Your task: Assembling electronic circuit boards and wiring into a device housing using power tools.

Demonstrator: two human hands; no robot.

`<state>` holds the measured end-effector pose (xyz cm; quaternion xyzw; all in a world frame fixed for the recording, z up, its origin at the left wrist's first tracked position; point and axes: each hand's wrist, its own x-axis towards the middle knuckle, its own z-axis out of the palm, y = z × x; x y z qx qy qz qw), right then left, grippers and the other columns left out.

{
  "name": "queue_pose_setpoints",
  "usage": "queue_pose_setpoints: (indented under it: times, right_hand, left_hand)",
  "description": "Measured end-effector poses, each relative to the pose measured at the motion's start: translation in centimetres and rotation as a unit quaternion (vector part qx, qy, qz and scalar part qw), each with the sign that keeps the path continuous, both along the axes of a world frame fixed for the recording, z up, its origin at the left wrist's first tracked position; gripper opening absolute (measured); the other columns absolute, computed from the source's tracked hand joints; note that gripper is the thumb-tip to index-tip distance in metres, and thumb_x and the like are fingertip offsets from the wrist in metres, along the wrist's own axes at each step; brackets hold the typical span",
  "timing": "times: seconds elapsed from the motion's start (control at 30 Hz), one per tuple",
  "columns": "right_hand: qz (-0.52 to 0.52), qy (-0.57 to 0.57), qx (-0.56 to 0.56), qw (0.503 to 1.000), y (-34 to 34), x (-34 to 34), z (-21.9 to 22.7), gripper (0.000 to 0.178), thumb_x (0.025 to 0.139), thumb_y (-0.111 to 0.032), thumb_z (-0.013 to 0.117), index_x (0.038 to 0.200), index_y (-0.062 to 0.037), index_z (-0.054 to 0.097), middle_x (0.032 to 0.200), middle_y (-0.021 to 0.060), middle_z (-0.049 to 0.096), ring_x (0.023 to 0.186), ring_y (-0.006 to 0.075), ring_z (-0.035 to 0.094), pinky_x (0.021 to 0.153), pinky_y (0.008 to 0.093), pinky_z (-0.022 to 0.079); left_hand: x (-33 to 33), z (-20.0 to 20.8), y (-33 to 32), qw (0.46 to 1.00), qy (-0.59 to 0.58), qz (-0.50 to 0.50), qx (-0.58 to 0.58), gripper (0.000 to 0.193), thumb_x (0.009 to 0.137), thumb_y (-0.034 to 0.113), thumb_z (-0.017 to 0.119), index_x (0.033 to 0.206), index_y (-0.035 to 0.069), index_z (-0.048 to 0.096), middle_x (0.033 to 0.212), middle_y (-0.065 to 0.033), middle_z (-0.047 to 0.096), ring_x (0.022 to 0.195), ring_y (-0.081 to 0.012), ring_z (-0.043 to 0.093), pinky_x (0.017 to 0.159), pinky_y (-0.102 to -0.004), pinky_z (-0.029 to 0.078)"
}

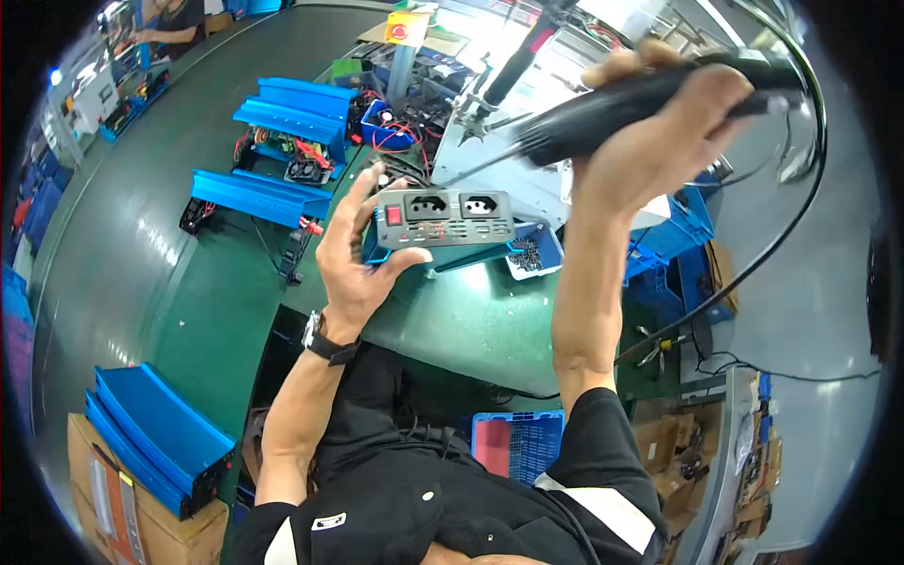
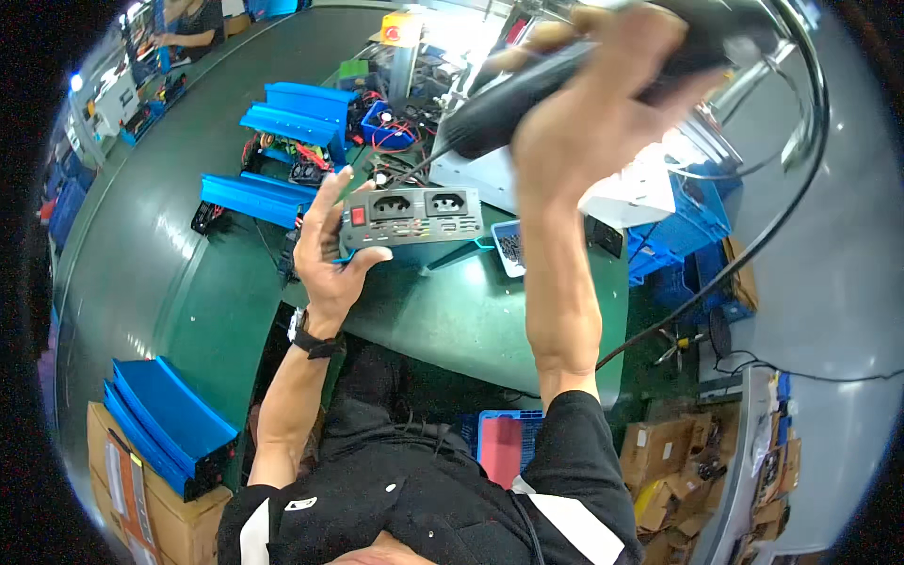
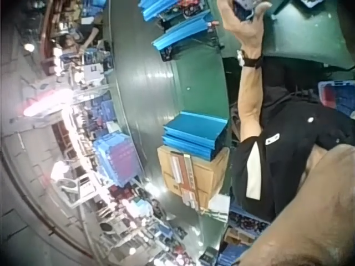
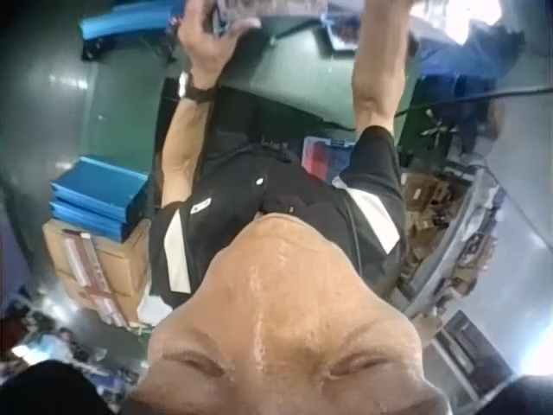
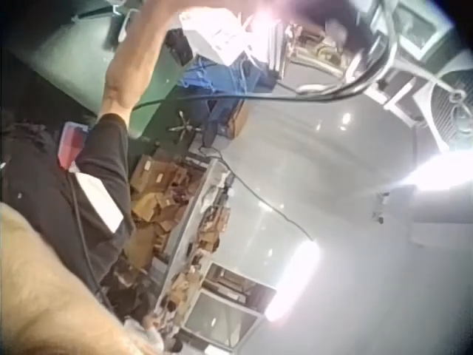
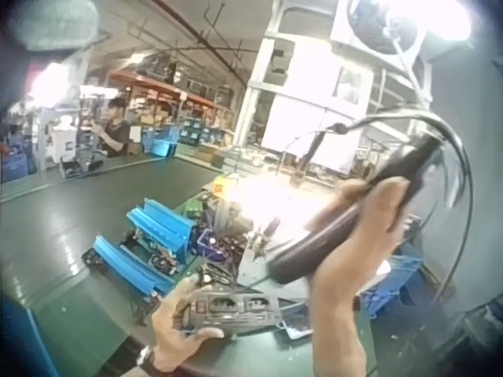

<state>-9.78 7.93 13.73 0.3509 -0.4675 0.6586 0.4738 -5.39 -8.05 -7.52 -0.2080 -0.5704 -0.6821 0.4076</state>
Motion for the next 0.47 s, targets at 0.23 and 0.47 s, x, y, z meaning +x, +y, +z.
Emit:
queue_pose_setpoints:
  times: [0.23,0.47]
  right_hand:
    - [-0.378,-0.012,0.016,0.926,12.9,-4.4,-5.7,0.054,0.099,-0.016,0.073,0.139,0.0057,0.044,0.115,0.0141,0.066,0.098,0.0195,0.063,0.089,0.0323,0.052]
    - [-0.06,-0.463,0.077,0.881,6.5,7.5,-22.5,0.053,0.103,-0.015,0.062,0.149,0.0095,0.049,0.126,0.0145,0.068,0.098,0.0189,0.06,0.099,0.0358,0.046]
  left_hand:
    - [4.1,-1.6,0.9,0.993,-0.077,0.022,-0.082,0.085,0.078,0.026,0.096,0.145,-0.003,0.053,0.117,-0.0137,0.073,0.102,-0.0195,0.073,0.091,-0.0315,0.058]
    - [7.9,-4.5,-0.7,0.991,-0.047,0.044,-0.115,0.084,0.077,0.026,0.096,0.142,-0.004,0.052,0.123,-0.0188,0.071,0.109,-0.0264,0.071,0.097,-0.0363,0.055]
